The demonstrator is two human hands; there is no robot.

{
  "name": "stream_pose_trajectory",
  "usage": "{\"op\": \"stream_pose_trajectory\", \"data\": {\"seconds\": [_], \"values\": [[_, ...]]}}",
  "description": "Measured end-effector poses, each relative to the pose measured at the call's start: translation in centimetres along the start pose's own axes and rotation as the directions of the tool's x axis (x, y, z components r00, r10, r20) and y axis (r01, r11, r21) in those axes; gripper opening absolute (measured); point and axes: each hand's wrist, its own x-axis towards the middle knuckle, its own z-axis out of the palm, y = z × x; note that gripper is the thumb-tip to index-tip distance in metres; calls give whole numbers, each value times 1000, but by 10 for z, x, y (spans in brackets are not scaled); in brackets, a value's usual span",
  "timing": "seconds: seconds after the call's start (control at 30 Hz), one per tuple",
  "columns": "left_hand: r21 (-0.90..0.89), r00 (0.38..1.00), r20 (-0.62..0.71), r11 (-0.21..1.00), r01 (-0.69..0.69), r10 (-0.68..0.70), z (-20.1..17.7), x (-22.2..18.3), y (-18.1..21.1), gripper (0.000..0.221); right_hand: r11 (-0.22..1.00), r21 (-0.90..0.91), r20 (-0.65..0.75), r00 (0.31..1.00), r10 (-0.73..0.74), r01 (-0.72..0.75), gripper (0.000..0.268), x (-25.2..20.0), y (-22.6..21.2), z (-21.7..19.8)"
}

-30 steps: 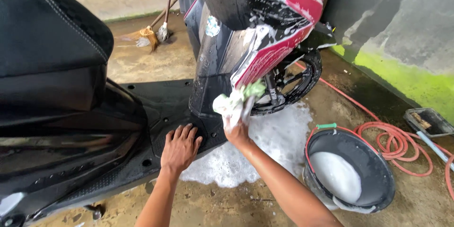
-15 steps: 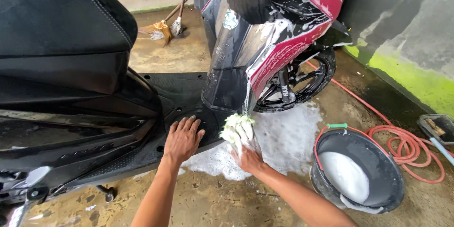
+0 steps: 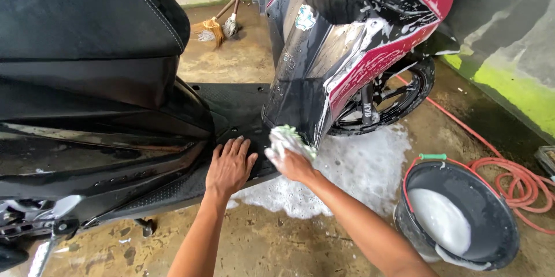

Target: The person scrubs a red and black scooter with a soapy green sponge, cleaning the front wheel, body panels, handlebars, and floorboard. They repeatedly dip the sponge into a bucket of soapy water to maintain suds while working on the vehicle.

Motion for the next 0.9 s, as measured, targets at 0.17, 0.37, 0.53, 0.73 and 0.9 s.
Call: {"op": "stream_pose_trajectory", "data": {"seconds": [0.17, 0.37, 0.53, 0.73, 0.9], "values": [[-38, 994, -95, 998, 57, -60, 4, 8, -2, 61, 987, 159, 343, 938, -49, -7, 44, -5, -49, -9], [-165, 978, -181, 983, 74, -104, 2, 6, -2, 62, 908, 338, 209, 921, -329, 247, 30, -21, -63, -58], [-120, 988, -129, 990, 73, -88, 14, 11, -9, 64, 902, -144, -89, 903, -421, 406, 53, -21, 23, 22], [-98, 981, -170, 992, 76, -92, 17, 3, -18, 67, 952, -295, -23, 995, -94, 83, 66, -33, -4, -8], [86, 891, -446, 995, -54, 87, -5, -31, -37, 55, 1000, -25, 205, 979, 1, 5, 55, -11, -50, 14]]}}
